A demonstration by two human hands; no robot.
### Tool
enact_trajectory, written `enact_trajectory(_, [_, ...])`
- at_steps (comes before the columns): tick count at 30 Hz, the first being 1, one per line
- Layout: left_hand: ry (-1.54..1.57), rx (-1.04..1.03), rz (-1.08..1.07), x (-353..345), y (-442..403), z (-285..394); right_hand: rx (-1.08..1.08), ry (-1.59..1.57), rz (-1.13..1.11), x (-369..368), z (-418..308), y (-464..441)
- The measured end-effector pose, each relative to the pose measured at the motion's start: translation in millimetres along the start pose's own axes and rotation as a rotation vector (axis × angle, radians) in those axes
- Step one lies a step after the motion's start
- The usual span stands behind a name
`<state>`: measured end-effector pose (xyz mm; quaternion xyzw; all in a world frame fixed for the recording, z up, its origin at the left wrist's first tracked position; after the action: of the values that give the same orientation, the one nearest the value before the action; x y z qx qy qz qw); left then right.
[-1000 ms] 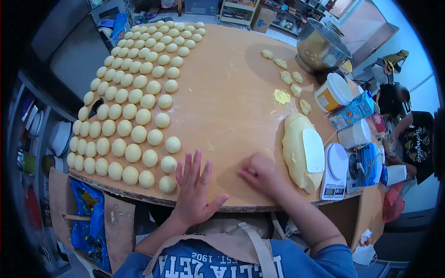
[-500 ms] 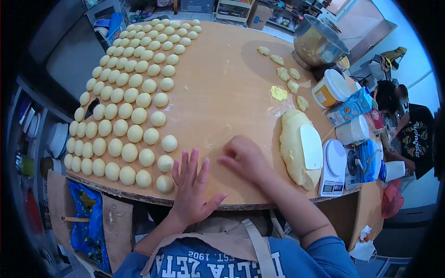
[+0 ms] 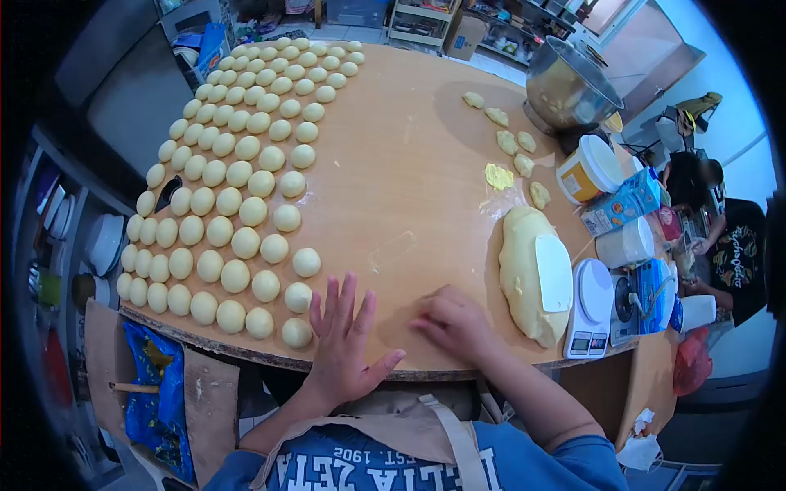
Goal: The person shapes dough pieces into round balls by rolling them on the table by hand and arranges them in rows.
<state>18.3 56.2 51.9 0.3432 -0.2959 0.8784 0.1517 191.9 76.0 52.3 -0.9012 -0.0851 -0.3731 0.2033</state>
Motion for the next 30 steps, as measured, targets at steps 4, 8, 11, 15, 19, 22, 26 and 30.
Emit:
enact_trajectory(4, [-0.026,0.000,-0.025,-3.6,-1.3,4.4,-0.093,0.092,0.038,11.2,16.0,-24.3])
enact_trajectory(8, [-0.026,0.003,0.005,-2.3,0.0,2.3,-0.053,0.021,-0.029,-9.2,-12.9,-19.4])
enact_trajectory(11, [-0.015,-0.003,0.022,1.0,-0.5,1.0,0.002,-0.014,0.033,4.5,-2.4,6.6])
enact_trajectory(15, [-0.036,-0.005,-0.021,-2.1,-2.2,5.7,-0.141,0.091,-0.019,7.0,17.6,-20.0])
enact_trajectory(19, [-0.054,-0.004,0.005,-1.7,-1.3,3.3,-0.048,-0.012,-0.088,-12.2,-11.7,-9.0])
enact_trajectory(22, [-0.036,0.010,0.007,-1.3,-0.9,2.6,-0.074,0.074,-0.065,9.2,6.1,4.5])
enact_trajectory(26, [-0.065,0.000,-0.024,-5.8,-1.1,5.4,-0.102,0.057,-0.006,4.7,12.0,-22.6])
enact_trajectory(30, [-0.048,0.015,0.004,-2.6,-0.3,2.9,-0.006,-0.008,-0.041,-2.4,-11.4,5.8])
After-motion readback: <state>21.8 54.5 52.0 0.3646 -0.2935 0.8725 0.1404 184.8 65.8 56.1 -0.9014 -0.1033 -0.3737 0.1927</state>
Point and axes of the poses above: each hand's wrist, its own y-axis away from the middle knuckle, its own x-axis out of the back of the hand, z = x × y, the point moved 7 cm from there along -y, towards the middle knuckle, and after that the axes turned 3 degrees about -x, right-handed, at the moved point
